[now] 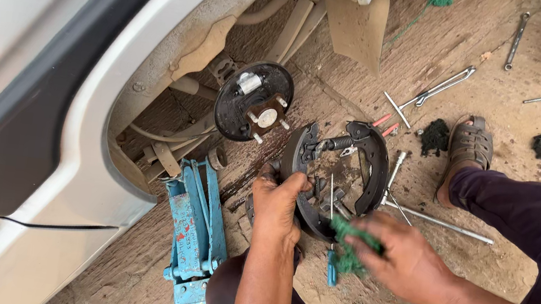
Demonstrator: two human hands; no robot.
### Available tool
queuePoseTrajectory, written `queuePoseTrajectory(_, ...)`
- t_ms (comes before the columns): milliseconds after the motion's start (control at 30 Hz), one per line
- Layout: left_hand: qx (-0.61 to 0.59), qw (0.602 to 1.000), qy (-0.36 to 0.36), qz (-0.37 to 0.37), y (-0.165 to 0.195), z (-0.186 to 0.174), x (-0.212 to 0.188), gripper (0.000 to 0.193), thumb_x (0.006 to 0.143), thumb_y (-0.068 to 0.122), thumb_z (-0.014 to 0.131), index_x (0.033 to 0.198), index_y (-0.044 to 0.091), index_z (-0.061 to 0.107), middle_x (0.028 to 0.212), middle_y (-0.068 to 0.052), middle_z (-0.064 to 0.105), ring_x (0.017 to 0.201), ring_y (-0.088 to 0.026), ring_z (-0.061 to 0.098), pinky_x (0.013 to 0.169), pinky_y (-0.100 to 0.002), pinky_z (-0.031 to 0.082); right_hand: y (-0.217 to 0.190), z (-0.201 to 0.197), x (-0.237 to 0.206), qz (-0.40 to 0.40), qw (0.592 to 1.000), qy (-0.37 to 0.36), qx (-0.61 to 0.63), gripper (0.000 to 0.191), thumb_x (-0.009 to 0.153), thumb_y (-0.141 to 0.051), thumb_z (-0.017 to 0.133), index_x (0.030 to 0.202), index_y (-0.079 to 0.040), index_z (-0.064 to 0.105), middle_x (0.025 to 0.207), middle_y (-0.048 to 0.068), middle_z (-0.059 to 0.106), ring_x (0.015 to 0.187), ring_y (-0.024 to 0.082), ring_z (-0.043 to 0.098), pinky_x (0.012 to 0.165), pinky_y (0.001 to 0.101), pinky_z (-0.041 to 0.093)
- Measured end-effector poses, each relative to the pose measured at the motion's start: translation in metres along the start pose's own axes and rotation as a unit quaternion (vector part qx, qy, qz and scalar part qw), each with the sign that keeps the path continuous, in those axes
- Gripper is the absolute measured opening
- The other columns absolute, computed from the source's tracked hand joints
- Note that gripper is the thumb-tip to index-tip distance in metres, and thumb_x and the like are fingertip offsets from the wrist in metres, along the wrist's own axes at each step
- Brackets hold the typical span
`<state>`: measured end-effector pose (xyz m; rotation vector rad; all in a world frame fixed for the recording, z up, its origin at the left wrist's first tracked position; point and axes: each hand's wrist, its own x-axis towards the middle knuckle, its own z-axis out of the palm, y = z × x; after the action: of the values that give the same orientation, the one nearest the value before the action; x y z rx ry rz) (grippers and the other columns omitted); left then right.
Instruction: The person cleans and assembles components of a drum brake system using a cloth and pliers.
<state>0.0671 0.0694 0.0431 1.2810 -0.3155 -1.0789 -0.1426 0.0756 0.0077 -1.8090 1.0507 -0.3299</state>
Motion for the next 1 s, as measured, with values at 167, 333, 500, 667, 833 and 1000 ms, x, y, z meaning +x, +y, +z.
queuePoseTrajectory(167, 0.038, 0.994, -0.073, 0.074, 0.0, 0.009, -0.005, 0.035, 0.074, -0.014, 0.064, 0.108, -0.003, 0.066, 0.095, -0.009, 0.073, 0.079, -0.015, 0.068, 0.072, -0.03, 0.058, -0.07, -0.017, 0.034, -0.094, 0.948, 0.276, 0.127, 0.027, 0.098, -0.008, 0.063, 0.124, -0.004, 0.068, 0.105, 0.011, 0.066, 0.09, 0.023, 0.068, 0.076, 0.0357, 0.058)
queuePoseTrajectory(333, 0.176, 0.962, -0.128, 0.167, 0.0, 0.015, -0.007, 0.036, 0.075, -0.015, 0.066, 0.106, 0.0, 0.062, 0.097, -0.006, 0.07, 0.086, -0.01, 0.065, 0.075, -0.025, 0.054, -0.075, -0.012, 0.051, -0.201, 0.948, 0.245, 0.009, 0.043, 0.089, -0.004, 0.063, 0.132, -0.002, 0.065, 0.104, 0.015, 0.057, 0.089, 0.029, 0.066, 0.076, 0.0411, 0.055)
queuePoseTrajectory(500, 0.162, 0.978, -0.107, 0.076, 0.002, 0.015, -0.01, 0.036, 0.072, -0.013, 0.067, 0.103, 0.004, 0.058, 0.089, -0.003, 0.067, 0.077, -0.013, 0.06, 0.066, -0.029, 0.051, -0.059, -0.017, 0.067, -0.168, 0.931, 0.322, 0.031, 0.032, 0.091, -0.004, 0.066, 0.123, 0.0, 0.068, 0.105, 0.012, 0.062, 0.091, 0.027, 0.068, 0.079, 0.0391, 0.058)
queuePoseTrajectory(667, 0.277, 0.931, -0.11, 0.212, 0.003, 0.017, -0.015, 0.03, 0.076, -0.008, 0.068, 0.103, 0.001, 0.058, 0.093, -0.006, 0.066, 0.084, -0.013, 0.062, 0.072, -0.032, 0.055, -0.078, -0.038, 0.067, -0.196, 0.961, 0.182, -0.073, 0.029, 0.086, -0.016, 0.074, 0.114, -0.007, 0.074, 0.102, 0.012, 0.062, 0.084, 0.022, 0.069, 0.078, 0.0366, 0.06)
queuePoseTrajectory(833, 0.439, 0.881, -0.073, 0.157, 0.004, 0.033, -0.02, 0.038, 0.069, 0.003, 0.08, 0.098, -0.001, 0.056, 0.088, -0.013, 0.067, 0.079, -0.024, 0.067, 0.074, -0.038, 0.057, -0.085, -0.054, 0.071, -0.166, 0.958, 0.195, -0.126, 0.034, 0.087, -0.012, 0.071, 0.121, -0.01, 0.072, 0.108, 0.011, 0.065, 0.092, 0.026, 0.068, 0.082, 0.0412, 0.06)
queuePoseTrajectory(1000, 0.033, 0.993, -0.116, 0.015, 0.005, 0.041, -0.023, 0.041, 0.086, 0.024, 0.062, 0.115, -0.004, 0.063, 0.099, -0.012, 0.073, 0.093, -0.022, 0.073, 0.082, -0.036, 0.06, -0.077, -0.033, 0.058, -0.301, 0.924, 0.201, -0.127, 0.045, 0.08, -0.003, 0.066, 0.125, -0.002, 0.066, 0.126, 0.014, 0.066, 0.118, 0.031, 0.067, 0.106, 0.0537, 0.045)
